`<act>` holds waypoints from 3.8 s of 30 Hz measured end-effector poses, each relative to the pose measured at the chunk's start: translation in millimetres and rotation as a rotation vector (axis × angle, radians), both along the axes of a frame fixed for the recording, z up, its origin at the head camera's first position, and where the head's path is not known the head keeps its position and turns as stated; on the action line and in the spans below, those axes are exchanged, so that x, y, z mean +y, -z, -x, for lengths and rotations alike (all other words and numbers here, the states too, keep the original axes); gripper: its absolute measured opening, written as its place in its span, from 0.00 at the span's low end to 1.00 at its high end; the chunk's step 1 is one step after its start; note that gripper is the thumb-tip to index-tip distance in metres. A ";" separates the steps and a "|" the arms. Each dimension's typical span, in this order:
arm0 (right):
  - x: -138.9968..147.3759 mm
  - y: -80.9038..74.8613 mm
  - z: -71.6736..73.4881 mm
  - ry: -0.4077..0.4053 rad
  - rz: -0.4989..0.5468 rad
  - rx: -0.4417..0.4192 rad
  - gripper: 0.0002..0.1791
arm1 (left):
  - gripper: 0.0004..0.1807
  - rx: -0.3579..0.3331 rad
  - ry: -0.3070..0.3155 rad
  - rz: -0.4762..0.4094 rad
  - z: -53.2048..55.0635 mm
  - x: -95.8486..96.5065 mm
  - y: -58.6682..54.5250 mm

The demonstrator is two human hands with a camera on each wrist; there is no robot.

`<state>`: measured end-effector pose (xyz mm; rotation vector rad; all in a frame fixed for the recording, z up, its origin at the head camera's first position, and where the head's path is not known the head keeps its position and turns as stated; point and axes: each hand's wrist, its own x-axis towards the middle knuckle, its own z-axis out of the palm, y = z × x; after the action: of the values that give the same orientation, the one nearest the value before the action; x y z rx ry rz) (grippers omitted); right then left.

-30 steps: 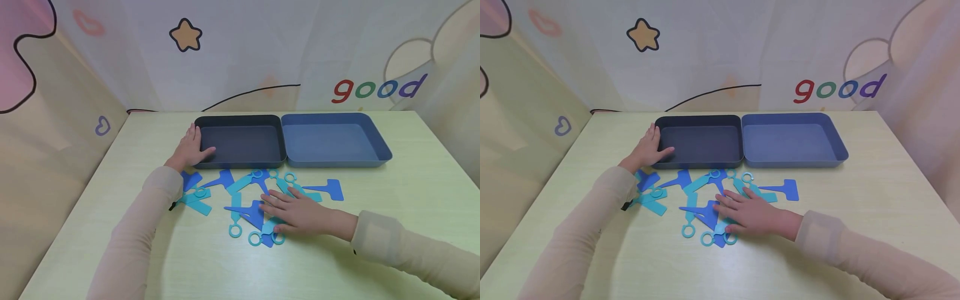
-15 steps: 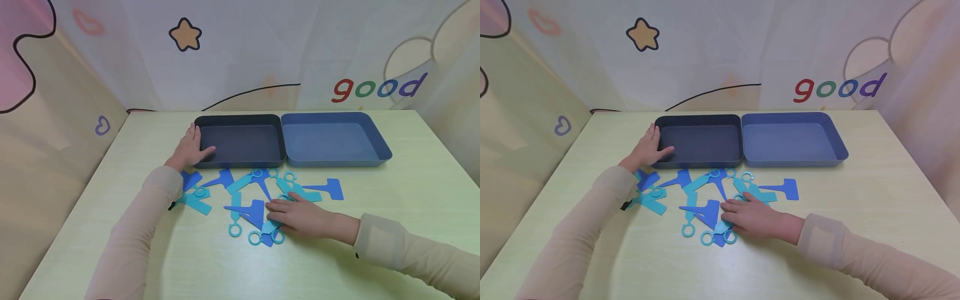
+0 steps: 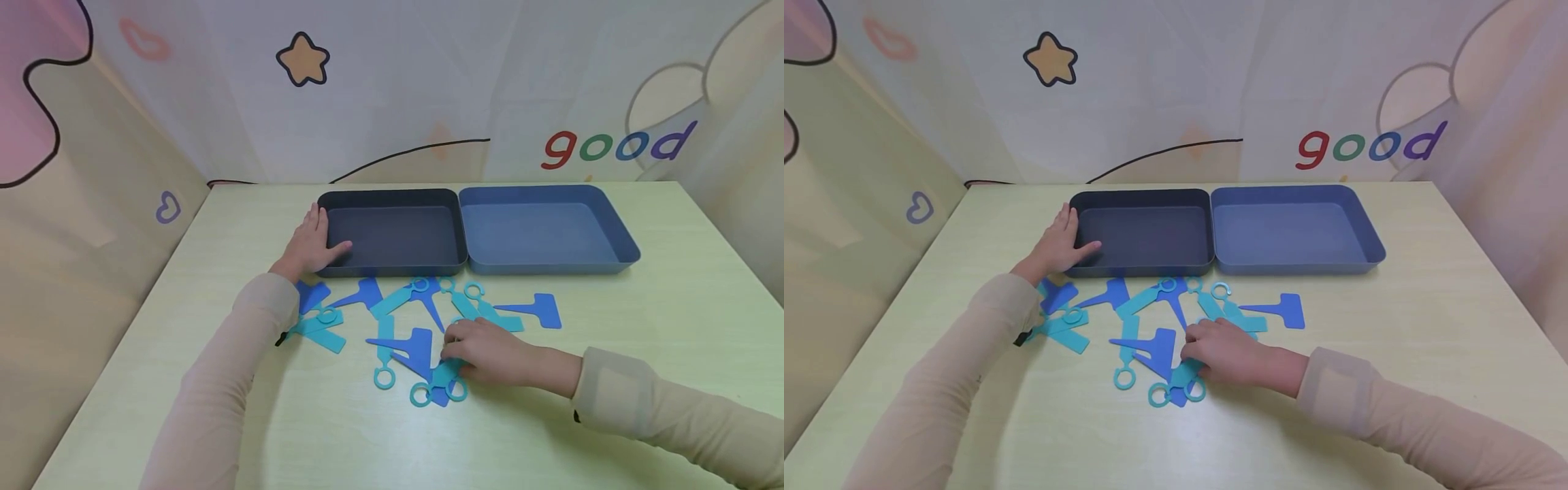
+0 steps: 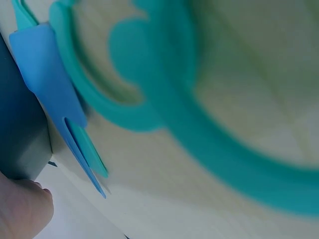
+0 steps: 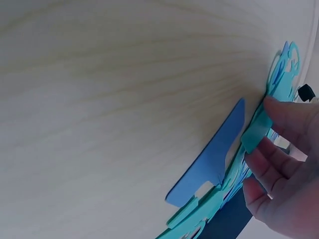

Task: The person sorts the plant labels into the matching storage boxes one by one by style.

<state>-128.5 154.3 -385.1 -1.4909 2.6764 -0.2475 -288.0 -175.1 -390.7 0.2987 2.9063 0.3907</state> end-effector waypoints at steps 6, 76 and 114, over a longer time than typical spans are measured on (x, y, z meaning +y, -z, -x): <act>-0.4 -2.8 3.0 0.007 0.020 -0.064 0.11 | 0.53 0.003 -0.003 0.001 -0.2 0.5 0.1; 80.1 -1.4 161.0 1.164 0.790 -0.744 0.24 | 0.53 -0.008 -0.025 -0.012 -1.3 1.5 0.8; 49.9 -17.9 145.7 1.081 0.515 -0.214 0.20 | 0.53 -0.010 -0.016 -0.020 1.6 -0.7 3.2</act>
<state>-274.2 204.3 -367.2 0.1412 3.0278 -1.1072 -289.7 -175.8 -394.0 0.2755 2.8988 0.4234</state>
